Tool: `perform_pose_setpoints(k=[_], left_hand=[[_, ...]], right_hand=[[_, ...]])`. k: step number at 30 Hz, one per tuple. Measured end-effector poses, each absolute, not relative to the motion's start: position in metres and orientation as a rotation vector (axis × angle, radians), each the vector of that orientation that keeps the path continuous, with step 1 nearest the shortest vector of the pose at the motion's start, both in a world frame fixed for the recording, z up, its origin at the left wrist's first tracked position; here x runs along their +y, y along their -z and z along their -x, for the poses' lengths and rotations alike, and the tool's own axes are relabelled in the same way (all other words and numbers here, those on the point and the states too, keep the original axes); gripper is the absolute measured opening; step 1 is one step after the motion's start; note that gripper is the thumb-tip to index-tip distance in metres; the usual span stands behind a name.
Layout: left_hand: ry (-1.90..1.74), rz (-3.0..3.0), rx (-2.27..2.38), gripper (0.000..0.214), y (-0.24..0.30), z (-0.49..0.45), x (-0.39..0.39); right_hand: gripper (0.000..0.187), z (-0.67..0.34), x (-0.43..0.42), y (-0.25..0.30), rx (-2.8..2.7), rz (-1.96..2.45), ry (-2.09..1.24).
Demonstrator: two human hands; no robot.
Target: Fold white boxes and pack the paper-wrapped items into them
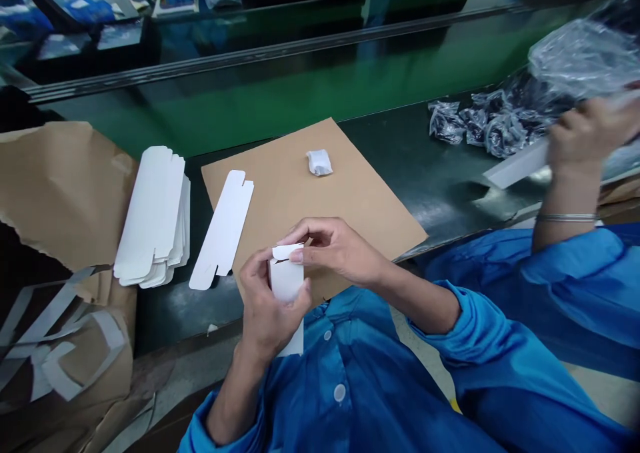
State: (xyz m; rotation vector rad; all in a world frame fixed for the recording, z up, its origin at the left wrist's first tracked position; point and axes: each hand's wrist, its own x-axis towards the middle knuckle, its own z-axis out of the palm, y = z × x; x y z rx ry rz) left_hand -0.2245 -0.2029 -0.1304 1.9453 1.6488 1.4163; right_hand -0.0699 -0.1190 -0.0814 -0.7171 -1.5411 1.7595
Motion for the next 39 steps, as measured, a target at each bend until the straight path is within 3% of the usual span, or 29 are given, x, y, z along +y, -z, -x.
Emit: perform_pose_setpoints(k=[3, 5, 13, 17, 20, 22, 25, 28, 31, 33, 36, 39], left_hand=[[-1.325, -1.949, 1.677, 0.103, 0.131, 0.226, -0.206], [-1.225, -1.994, 1.701, 0.105, 0.128, 0.228, -0.207], [-1.155, -1.957, 1.633, 0.089, 0.125, 0.227, -0.211], [-1.238, -1.776, 1.661, 0.074, 0.125, 0.224, -0.202], [-1.457, -1.29, 1.623, 0.046, 0.125, 0.222, -0.176], [-1.576, -0.994, 1.522, 0.034, 0.13, 0.221, -0.154], [-1.661, -0.872, 1.524, 0.031, 0.139, 0.223, -0.133], [-1.651, -1.021, 1.663, 0.04, 0.144, 0.231, -0.138], [-1.324, -1.786, 1.782, 0.051, 0.141, 0.244, -0.159], [-0.901, -2.342, 1.568, 0.055, 0.138, 0.251, -0.169], [-0.503, -2.638, 1.2, 0.055, 0.136, 0.255, -0.167], [-0.382, -2.672, 1.186, 0.046, 0.137, 0.25, -0.156]], right_hand=[[0.013, 0.069, -0.123, 0.076, -1.631, 0.726, -1.67], [0.011, 0.068, -0.127, 0.074, -1.718, 0.739, -1.573], [0.019, 0.073, -0.157, 0.104, -1.924, 0.603, -0.787], [0.022, 0.069, -0.14, 0.101, -2.016, 0.614, -0.836], [0.038, 0.061, -0.081, 0.087, -2.12, 0.943, -0.881], [0.045, 0.06, -0.033, 0.082, -2.103, 1.407, -0.574], [0.047, 0.064, 0.02, 0.085, -2.196, 1.699, -0.298], [0.042, 0.06, 0.032, 0.095, -2.315, 1.599, -0.354], [0.029, 0.039, 0.021, 0.103, -2.427, 1.482, -0.455], [0.02, 0.022, 0.01, 0.106, -2.48, 1.453, -0.484], [0.026, 0.005, -0.007, 0.11, -2.446, 1.517, -0.363], [0.034, -0.003, -0.025, 0.111, -2.413, 1.489, -0.252]])
